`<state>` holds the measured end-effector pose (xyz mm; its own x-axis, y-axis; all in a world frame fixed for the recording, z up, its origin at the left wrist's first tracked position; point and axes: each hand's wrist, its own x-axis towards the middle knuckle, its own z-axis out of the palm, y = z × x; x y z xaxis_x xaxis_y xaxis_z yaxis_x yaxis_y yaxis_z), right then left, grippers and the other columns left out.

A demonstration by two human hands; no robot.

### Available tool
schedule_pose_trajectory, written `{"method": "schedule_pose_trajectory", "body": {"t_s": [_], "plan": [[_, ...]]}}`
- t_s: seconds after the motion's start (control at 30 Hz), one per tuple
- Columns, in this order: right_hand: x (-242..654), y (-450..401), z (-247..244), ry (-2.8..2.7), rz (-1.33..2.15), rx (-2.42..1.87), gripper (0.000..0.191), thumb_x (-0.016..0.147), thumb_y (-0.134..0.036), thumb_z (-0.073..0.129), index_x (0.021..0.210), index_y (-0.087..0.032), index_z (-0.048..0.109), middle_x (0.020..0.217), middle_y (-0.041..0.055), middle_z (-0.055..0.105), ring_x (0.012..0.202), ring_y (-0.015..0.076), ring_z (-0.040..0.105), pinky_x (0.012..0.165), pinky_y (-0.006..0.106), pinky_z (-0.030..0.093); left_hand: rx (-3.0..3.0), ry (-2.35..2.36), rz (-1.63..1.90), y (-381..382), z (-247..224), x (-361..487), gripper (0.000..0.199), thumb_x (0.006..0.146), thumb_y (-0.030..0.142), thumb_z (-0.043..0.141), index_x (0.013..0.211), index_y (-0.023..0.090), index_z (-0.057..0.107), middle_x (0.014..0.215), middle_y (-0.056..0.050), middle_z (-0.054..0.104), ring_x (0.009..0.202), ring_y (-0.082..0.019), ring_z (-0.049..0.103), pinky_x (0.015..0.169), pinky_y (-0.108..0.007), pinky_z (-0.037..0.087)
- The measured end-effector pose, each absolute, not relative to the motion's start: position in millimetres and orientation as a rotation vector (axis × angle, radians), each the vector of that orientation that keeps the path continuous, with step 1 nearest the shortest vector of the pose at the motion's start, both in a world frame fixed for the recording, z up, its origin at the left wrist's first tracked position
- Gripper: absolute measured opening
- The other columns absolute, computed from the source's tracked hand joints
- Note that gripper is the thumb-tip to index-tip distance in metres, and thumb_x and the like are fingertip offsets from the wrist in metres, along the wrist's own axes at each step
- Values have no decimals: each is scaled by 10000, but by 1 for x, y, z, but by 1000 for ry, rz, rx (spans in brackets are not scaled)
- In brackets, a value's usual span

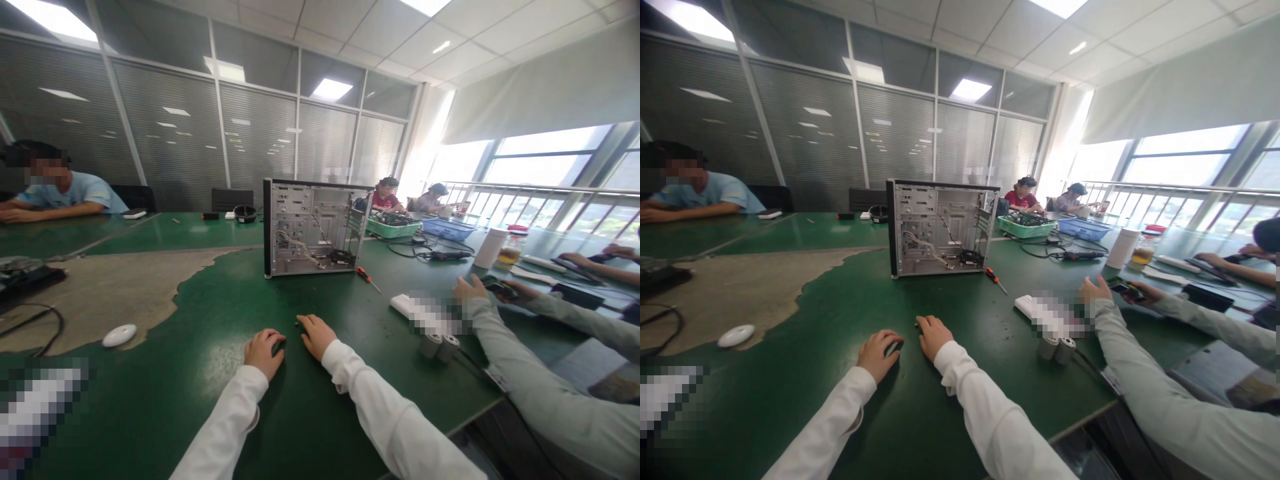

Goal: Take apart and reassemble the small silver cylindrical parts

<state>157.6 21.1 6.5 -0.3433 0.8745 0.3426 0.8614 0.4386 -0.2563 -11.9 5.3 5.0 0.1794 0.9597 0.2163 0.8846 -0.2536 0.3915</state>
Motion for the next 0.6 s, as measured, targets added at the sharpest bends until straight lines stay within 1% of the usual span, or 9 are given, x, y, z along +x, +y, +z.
{"method": "schedule_pose_trajectory", "body": {"t_s": [0.13,0.2,0.27,0.47,0.53,0.6], "plan": [[143,42,-3,-2285,-56,-1338,300,746,-107,346,957,-201,537,912,46,552,875,143,457,769,247,386,2246,1813,610,3,8,-12,257,644,206,505,883,285,561,1006,23,513,973,-163,416,816,-295,297],[144,42,-6,-2310,-62,-1296,282,746,-94,344,872,-203,572,861,35,568,835,134,466,744,231,393,2240,1814,611,3,8,-12,262,643,206,507,886,289,556,1009,24,511,978,-165,413,813,-302,297],[151,35,-7,-2326,-62,-1270,273,744,-91,349,832,-202,583,837,29,575,809,129,473,726,225,398,2240,1806,626,3,6,-13,260,643,213,508,885,294,554,1007,26,512,979,-167,411,812,-309,295],[205,-14,-4,-2374,-182,-1136,246,746,-113,365,841,-200,574,810,28,578,740,122,493,663,232,416,2236,1791,668,5,2,-14,250,638,220,513,872,297,557,992,29,514,970,-166,413,808,-311,295],[236,-32,-2,-2305,-307,-1140,221,743,-138,395,865,-198,569,802,30,582,722,124,501,660,245,419,2240,1796,659,5,2,-13,250,639,221,512,873,297,558,993,28,514,966,-168,415,804,-312,297],[272,-48,3,-2131,-487,-1170,217,731,-148,432,901,-190,561,818,41,588,749,135,512,698,267,415,2245,1803,644,4,3,-13,248,640,223,509,873,296,559,997,27,513,969,-170,414,801,-311,299]]}}
